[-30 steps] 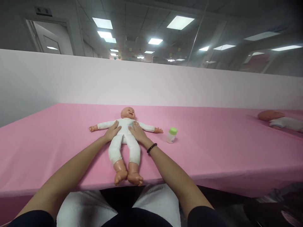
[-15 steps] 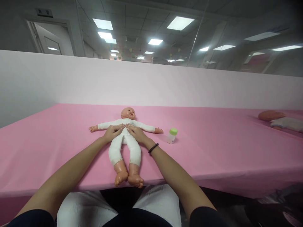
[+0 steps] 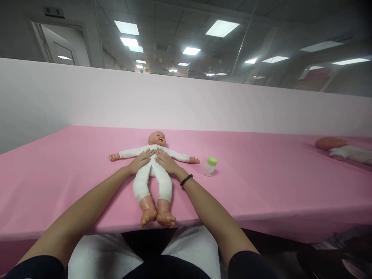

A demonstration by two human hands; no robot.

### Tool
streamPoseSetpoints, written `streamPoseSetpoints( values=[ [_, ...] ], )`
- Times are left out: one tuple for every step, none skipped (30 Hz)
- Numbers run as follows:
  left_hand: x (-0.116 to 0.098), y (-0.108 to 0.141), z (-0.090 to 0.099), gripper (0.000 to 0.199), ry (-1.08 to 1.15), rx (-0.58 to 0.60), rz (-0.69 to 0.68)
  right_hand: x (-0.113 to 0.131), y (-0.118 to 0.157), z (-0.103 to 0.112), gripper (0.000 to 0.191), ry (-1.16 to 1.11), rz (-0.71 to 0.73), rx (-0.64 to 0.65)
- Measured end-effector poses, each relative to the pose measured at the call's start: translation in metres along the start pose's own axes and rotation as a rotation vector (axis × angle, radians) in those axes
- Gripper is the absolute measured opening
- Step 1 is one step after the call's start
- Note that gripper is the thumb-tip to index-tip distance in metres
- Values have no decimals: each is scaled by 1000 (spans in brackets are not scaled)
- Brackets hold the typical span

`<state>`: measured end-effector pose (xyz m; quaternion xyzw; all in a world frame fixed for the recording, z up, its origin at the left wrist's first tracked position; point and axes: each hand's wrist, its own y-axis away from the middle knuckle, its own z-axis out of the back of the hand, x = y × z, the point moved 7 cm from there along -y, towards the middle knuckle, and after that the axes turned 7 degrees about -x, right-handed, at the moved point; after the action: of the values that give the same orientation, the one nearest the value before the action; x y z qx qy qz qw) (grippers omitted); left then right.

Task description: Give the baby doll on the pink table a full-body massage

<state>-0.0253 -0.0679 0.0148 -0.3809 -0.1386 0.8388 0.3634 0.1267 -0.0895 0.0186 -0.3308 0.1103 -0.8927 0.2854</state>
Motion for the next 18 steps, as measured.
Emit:
streamPoseSetpoints(
  values=[
    [3, 0, 0, 62, -2, -10, 13, 0, 0, 0, 71, 8, -8, -1],
    [7, -1, -1, 63, -4, -17, 29, 0, -1, 0, 71, 17, -19, -1],
    [11, -1, -2, 64, -5, -22, 46, -1, -2, -1, 71, 27, -34, 1],
    [14, -1, -3, 66, -6, -26, 67, -2, -2, -1, 71, 36, -49, 1],
    [18, -1, -4, 68, -6, -30, 93, -3, -3, -2, 72, 45, -64, -1],
    [22, -1, -4, 69, -4, -37, 122, -4, -4, -2, 72, 50, -77, -7],
    [25, -1, -4, 70, -1, -46, 149, -5, -4, -2, 72, 52, -87, -15],
    [26, -1, -3, 71, 1, -56, 169, -6, -5, -2, 72, 51, -97, -25],
    [26, -1, -2, 71, 3, -65, 180, -7, -5, -2, 73, 48, -110, -33],
    [26, 0, -2, 70, 3, -73, 186, -9, -5, -1, 74, 46, -132, -43],
    [25, 1, 0, 69, 4, -82, 195, -10, -5, 0, 76, 45, -162, -55],
    [24, 1, 1, 69, 4, -95, 215, -12, -4, 1, 79, 46, -197, -71],
    [25, 2, 3, 70, 5, -110, 244, -14, -3, 4, 83, 48, -236, -90],
    [25, 3, 4, 71, 7, -124, 276, -15, -1, 6, 87, 49, -275, -107],
    [26, 4, 5, 71, 7, -135, 303, -16, 0, 8, 90, 48, -309, -122],
    [26, 5, 6, 72, 5, -146, 323, -15, 2, 9, 92, 46, -336, -134],
    [27, 5, 7, 71, 1, -159, 336, -15, 4, 11, 92, 44, -358, -144],
    [27, 5, 9, 70, -5, -178, 346, -14, 6, 13, 90, 47, -374, -158]
  ],
)
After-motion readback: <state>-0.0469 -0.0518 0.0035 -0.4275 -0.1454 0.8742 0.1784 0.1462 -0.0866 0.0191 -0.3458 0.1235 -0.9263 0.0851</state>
